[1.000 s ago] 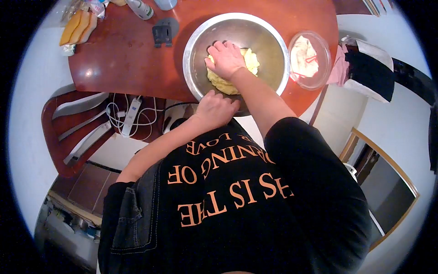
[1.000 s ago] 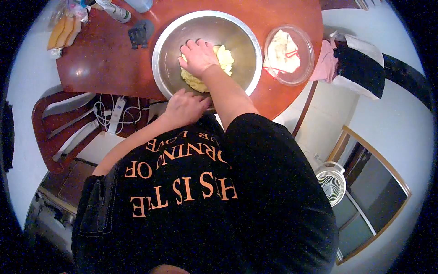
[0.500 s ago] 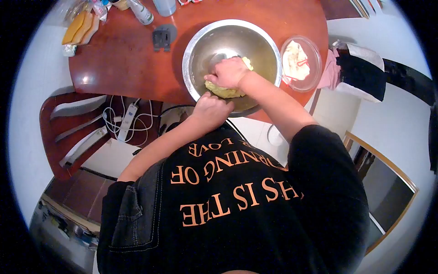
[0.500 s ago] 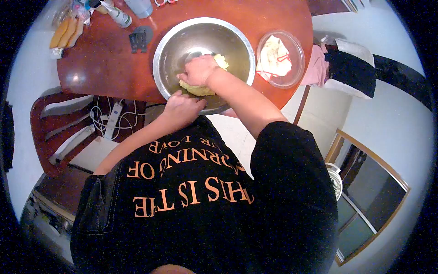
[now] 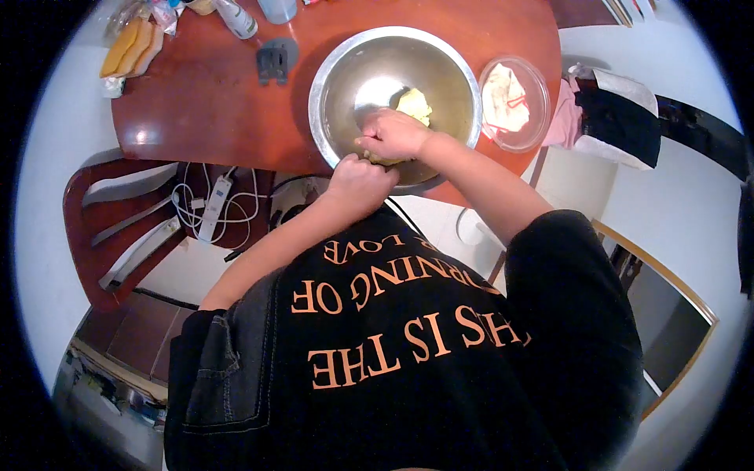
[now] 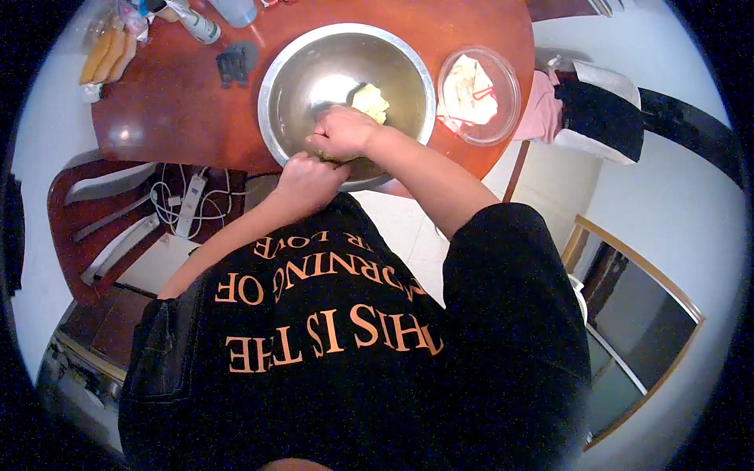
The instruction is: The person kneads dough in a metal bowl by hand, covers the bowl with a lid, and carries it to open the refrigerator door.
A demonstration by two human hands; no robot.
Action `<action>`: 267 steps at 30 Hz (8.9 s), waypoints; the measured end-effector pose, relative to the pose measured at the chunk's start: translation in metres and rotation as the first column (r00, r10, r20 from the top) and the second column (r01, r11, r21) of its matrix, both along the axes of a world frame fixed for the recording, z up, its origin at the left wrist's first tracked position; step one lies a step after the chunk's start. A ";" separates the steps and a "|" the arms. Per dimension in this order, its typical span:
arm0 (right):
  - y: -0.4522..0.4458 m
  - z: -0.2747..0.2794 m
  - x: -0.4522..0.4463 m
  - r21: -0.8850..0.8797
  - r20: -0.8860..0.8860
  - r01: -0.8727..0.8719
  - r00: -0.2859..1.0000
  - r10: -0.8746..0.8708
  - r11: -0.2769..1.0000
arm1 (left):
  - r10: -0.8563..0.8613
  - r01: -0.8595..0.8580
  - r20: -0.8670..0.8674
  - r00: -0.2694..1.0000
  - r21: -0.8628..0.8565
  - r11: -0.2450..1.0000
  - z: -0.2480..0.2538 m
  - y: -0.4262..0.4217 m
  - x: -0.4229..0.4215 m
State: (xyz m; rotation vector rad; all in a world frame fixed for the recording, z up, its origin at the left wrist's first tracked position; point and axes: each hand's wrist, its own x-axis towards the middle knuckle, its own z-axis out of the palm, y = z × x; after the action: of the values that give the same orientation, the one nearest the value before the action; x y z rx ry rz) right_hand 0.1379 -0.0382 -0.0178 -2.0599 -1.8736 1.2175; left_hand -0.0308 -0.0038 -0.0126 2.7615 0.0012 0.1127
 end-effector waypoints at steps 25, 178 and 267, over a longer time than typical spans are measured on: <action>0.018 -0.062 -0.008 0.525 0.318 -0.104 0.945 -0.081 0.845 | -0.061 0.061 -0.005 0.998 0.007 0.998 -0.012 0.004 0.002; 0.023 -0.014 0.044 -0.306 0.531 0.281 0.843 -0.082 0.910 | -0.071 0.065 -0.172 0.983 -0.040 0.997 0.004 0.003 0.002; 0.003 -0.042 -0.027 0.512 0.312 -0.014 0.935 -0.170 0.859 | -0.055 0.059 0.037 0.998 -0.133 0.989 -0.011 0.004 0.002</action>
State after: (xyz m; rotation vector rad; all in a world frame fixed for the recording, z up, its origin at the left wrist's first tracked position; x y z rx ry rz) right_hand 0.1113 -0.0350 -0.0596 -2.0982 -1.9411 0.2801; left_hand -0.0292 0.0001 -0.0235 2.6225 -0.0759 0.1378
